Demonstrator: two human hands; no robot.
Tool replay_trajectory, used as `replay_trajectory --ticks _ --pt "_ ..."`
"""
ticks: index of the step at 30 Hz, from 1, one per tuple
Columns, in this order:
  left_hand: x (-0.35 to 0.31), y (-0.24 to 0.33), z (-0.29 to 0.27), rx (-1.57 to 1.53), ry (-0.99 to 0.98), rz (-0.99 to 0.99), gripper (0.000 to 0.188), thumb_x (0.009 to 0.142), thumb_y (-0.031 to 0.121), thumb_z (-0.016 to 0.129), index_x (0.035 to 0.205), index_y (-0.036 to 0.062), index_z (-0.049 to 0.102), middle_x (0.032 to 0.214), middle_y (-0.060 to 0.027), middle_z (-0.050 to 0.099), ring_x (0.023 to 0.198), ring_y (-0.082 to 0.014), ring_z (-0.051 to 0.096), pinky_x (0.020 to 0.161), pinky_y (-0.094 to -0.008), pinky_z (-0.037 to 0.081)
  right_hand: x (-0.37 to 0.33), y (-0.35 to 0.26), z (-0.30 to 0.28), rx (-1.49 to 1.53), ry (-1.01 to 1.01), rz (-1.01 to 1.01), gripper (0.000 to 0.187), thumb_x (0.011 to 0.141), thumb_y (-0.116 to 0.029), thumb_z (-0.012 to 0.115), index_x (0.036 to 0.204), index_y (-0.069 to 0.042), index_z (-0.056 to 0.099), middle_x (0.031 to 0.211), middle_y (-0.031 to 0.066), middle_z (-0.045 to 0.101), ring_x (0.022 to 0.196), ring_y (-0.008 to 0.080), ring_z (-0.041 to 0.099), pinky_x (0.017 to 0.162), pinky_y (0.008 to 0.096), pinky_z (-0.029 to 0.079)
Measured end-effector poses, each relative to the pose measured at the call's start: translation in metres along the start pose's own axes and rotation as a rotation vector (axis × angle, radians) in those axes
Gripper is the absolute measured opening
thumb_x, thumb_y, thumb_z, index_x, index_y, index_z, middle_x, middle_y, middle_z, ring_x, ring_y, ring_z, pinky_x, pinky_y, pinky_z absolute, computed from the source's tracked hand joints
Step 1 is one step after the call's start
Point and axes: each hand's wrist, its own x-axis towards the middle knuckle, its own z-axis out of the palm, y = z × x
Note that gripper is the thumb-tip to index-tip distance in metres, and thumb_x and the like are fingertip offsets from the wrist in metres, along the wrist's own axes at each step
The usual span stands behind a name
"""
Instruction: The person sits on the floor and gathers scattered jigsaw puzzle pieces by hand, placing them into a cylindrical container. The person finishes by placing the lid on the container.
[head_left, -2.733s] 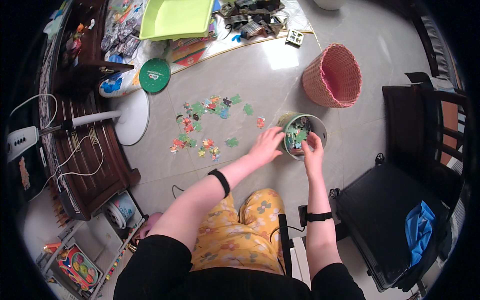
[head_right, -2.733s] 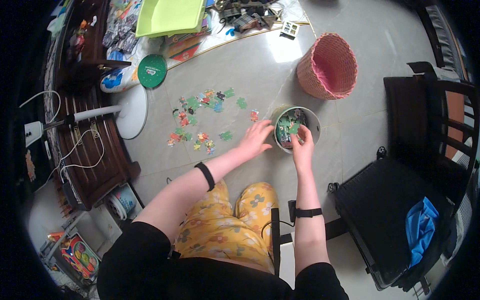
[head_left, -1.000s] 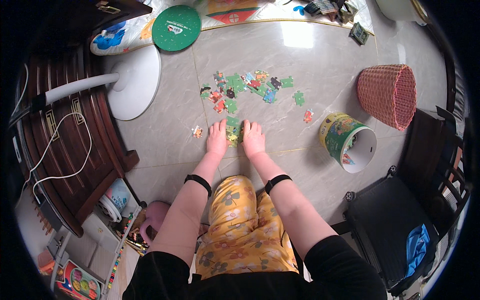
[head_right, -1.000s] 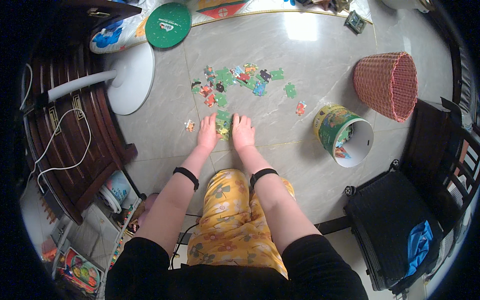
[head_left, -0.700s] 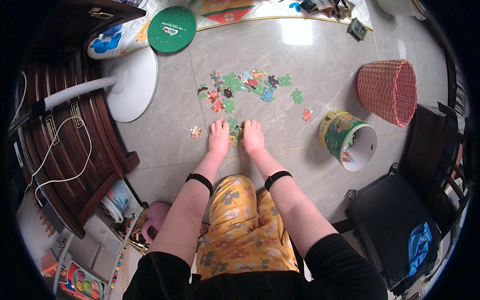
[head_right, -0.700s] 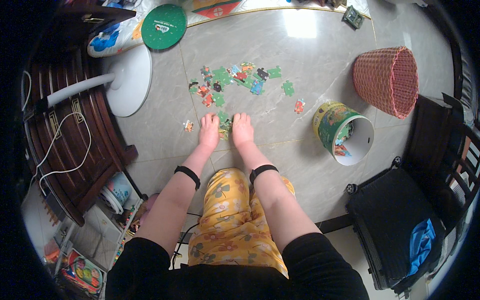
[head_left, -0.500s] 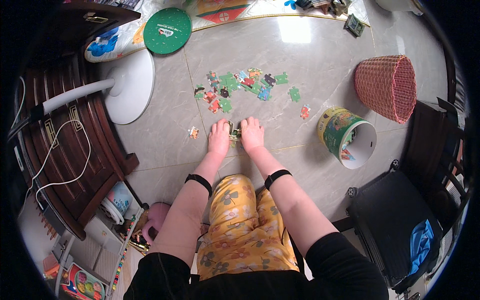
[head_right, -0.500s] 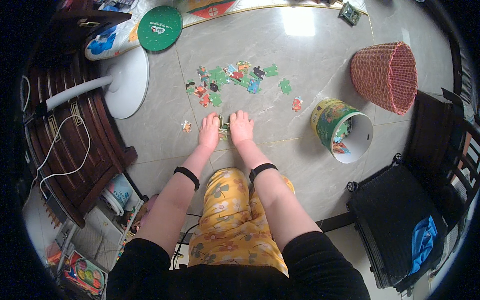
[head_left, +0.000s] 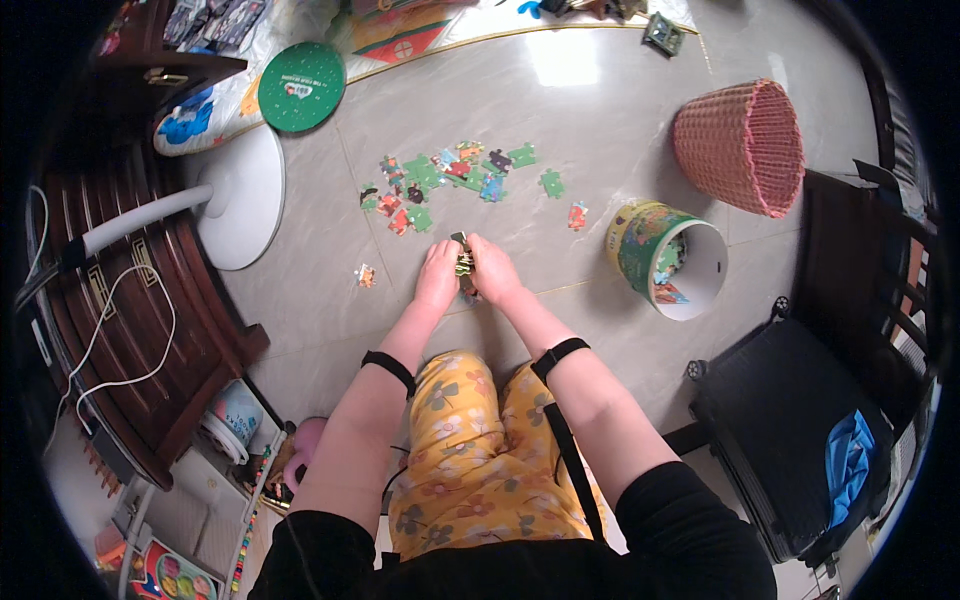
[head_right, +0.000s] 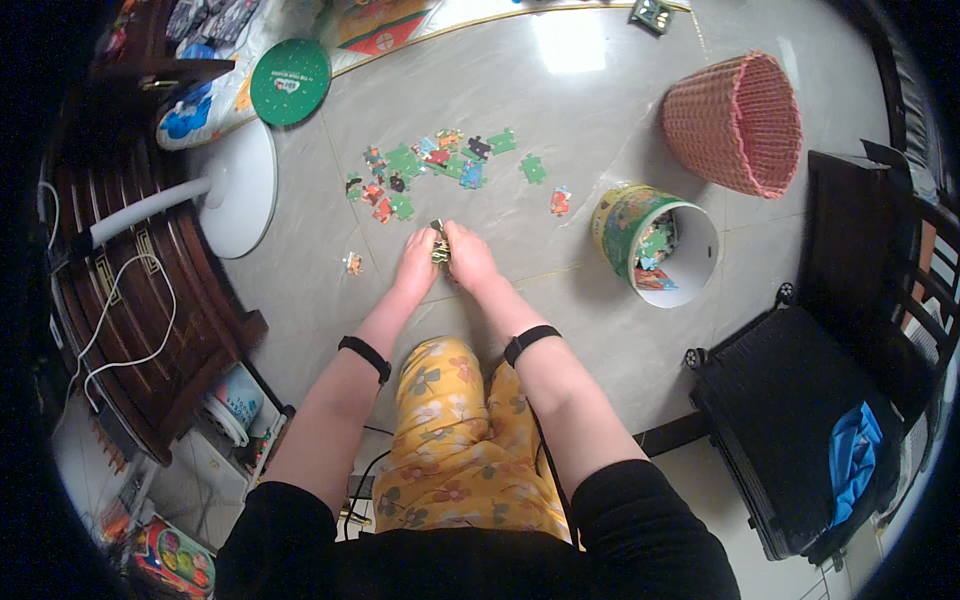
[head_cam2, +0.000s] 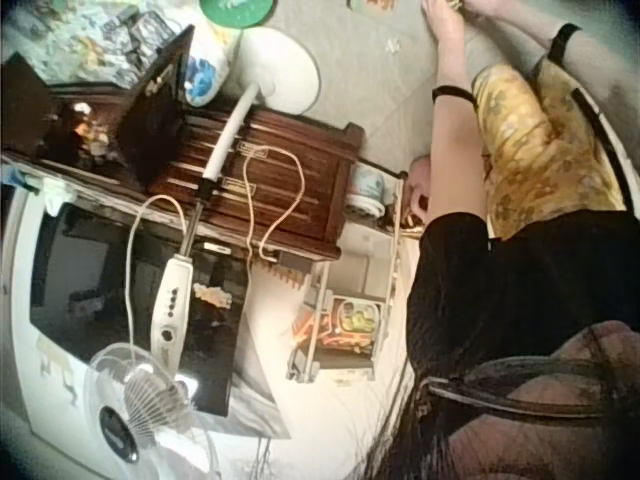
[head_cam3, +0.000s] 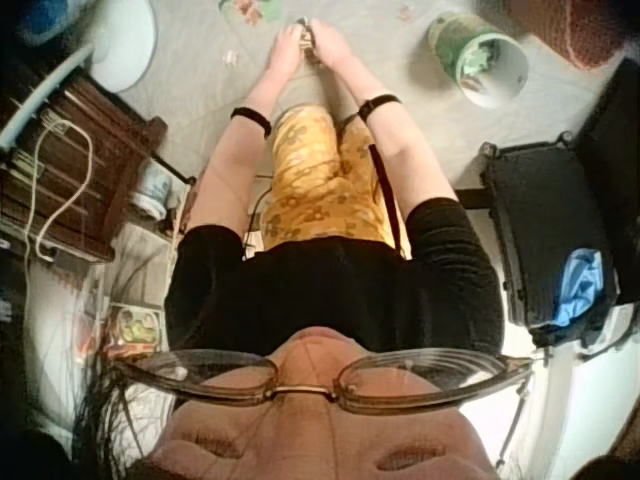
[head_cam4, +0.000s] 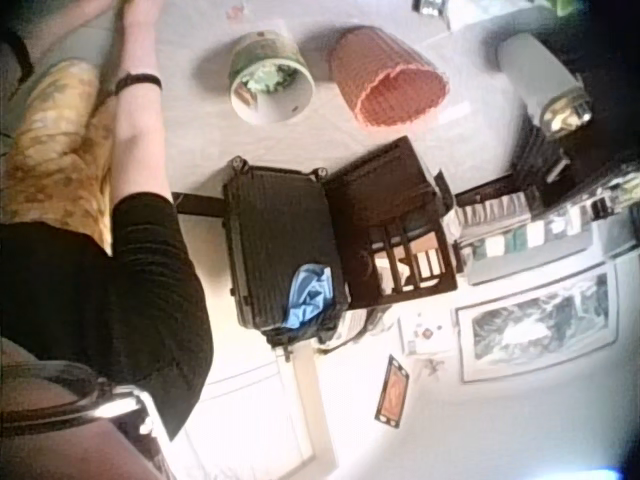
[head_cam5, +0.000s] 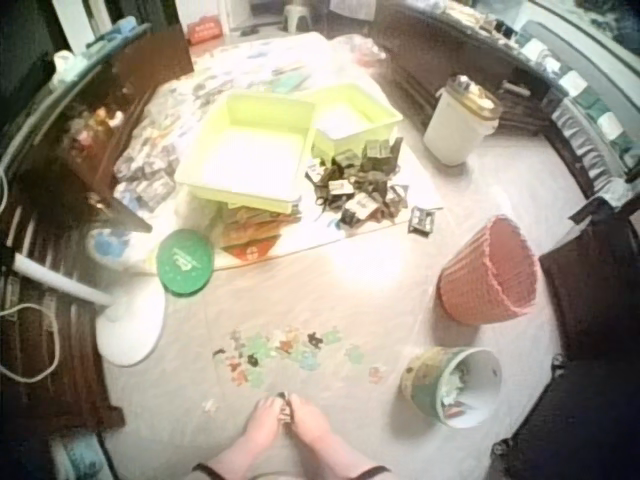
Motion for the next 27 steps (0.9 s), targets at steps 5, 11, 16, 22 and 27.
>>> replay_trajectory --ticks 5,11,16,22,27 --pt "0.015 0.066 -0.011 -0.027 0.001 0.053 0.033 0.074 -0.009 0.057 0.103 0.0045 0.052 0.107 -0.0164 0.056 0.106 -0.0385 0.053 0.091 -0.048 0.047 -0.028 -0.006 -0.061 0.0 0.158 -0.039 0.027 0.075 0.004 0.061 0.098 -0.007 0.051 0.1 0.0166 0.062 0.097 0.0398 0.06 0.082 0.0485 0.05" --pt "0.037 0.181 -0.004 -0.03 -0.051 0.332 0.02 0.085 0.002 0.049 0.105 0.0044 0.053 0.106 -0.0152 0.055 0.105 -0.0369 0.053 0.09 -0.0456 0.048 -0.096 0.006 -0.156 -0.104 0.48 -0.003 0.03 0.074 0.007 0.058 0.101 -0.005 0.053 0.094 0.0153 0.057 0.095 0.0375 0.057 0.082 0.0472 0.047" --pt "0.047 0.271 0.017 -0.175 -0.084 0.522 0.022 0.081 -0.001 0.051 0.104 0.0031 0.051 0.106 -0.016 0.054 0.107 -0.0376 0.053 0.087 -0.0456 0.05 -0.146 0.037 -0.219 -0.152 0.612 0.105 0.034 0.073 0.01 0.057 0.104 -0.001 0.053 0.096 0.0193 0.056 0.094 0.0403 0.055 0.082 0.0476 0.046" --pt "0.056 0.319 0.041 -0.194 -0.213 0.555 0.026 0.088 0.004 0.051 0.114 0.0039 0.052 0.117 -0.0127 0.054 0.113 -0.0328 0.055 0.09 -0.0432 0.052 -0.167 0.079 -0.247 0.135 0.668 0.283 0.051 0.078 0.009 0.064 0.126 -0.001 0.051 0.115 0.0191 0.059 0.105 0.0346 0.061 0.088 0.041 0.051" --pt "0.055 0.31 0.052 -0.183 -0.153 0.53 0.052 0.082 -0.003 0.056 0.133 0.0048 0.048 0.139 -0.0129 0.046 0.128 -0.0332 0.049 0.097 -0.0443 0.051 -0.16 0.086 -0.249 0.156 0.742 0.342 0.054 0.08 0.009 0.063 0.131 0.0 0.048 0.119 0.0163 0.056 0.105 0.0333 0.061 0.088 0.0391 0.052"
